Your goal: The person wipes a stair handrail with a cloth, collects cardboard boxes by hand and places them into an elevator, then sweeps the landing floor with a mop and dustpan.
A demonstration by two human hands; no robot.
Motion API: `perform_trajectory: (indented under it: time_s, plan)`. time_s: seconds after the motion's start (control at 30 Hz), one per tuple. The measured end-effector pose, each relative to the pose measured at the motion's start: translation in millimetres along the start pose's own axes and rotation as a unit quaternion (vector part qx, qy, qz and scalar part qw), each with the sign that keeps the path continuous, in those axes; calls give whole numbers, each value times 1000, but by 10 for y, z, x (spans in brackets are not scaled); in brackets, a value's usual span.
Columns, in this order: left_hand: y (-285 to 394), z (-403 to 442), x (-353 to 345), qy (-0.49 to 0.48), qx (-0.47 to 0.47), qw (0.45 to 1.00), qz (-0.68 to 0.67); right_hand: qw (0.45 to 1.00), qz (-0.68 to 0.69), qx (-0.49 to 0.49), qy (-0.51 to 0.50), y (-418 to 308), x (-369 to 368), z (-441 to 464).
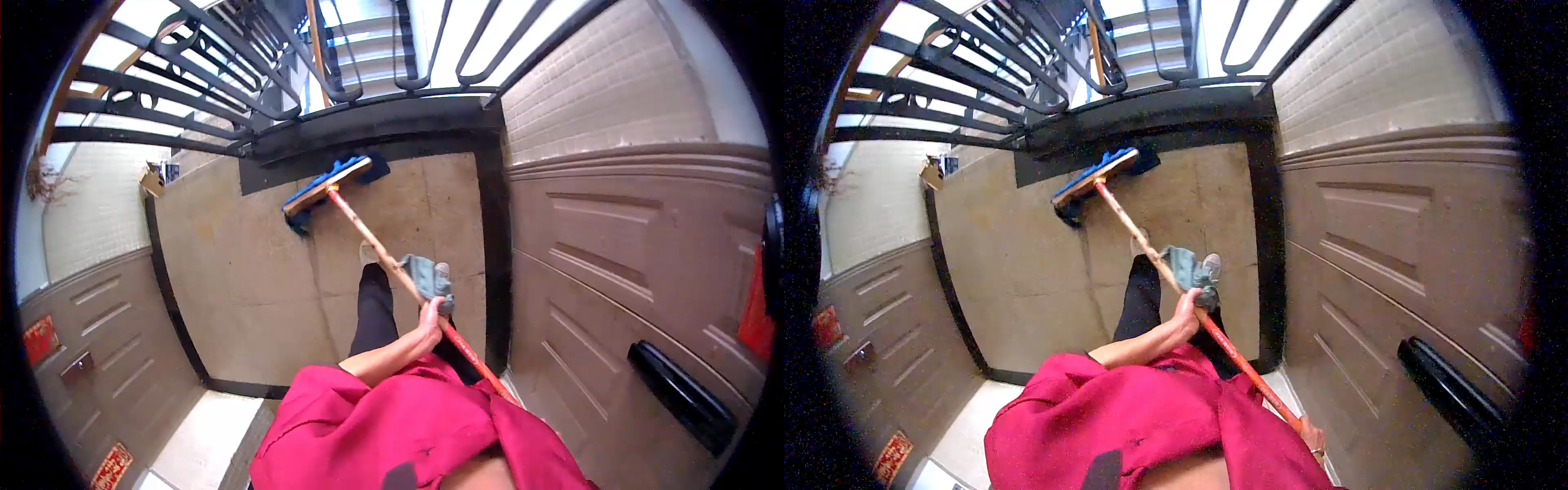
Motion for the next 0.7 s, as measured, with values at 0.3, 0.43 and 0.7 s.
perform_trajectory:
  time_s: [0.3,0.43,0.7]
  plan:
    - [-448,-390,-1311,-168,49,963,203,993,97,-48,50,3,-132,190]
    - [-418,76,-1854,-283,33,943,171,991,106,-55,62,-236,-25,374]
    - [459,1104,-1912,-311,15,948,59,986,107,-117,43,-675,400,264]
Point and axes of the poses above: each hand's wrist, its own z-axis towards the middle knuckle, its own x-axis out of the back of the hand, y = z × x, the point moved 8 cm from there along z, towards the middle knuckle, and after that the axes turned 11 degrees about -y, right-handed, at the moved point
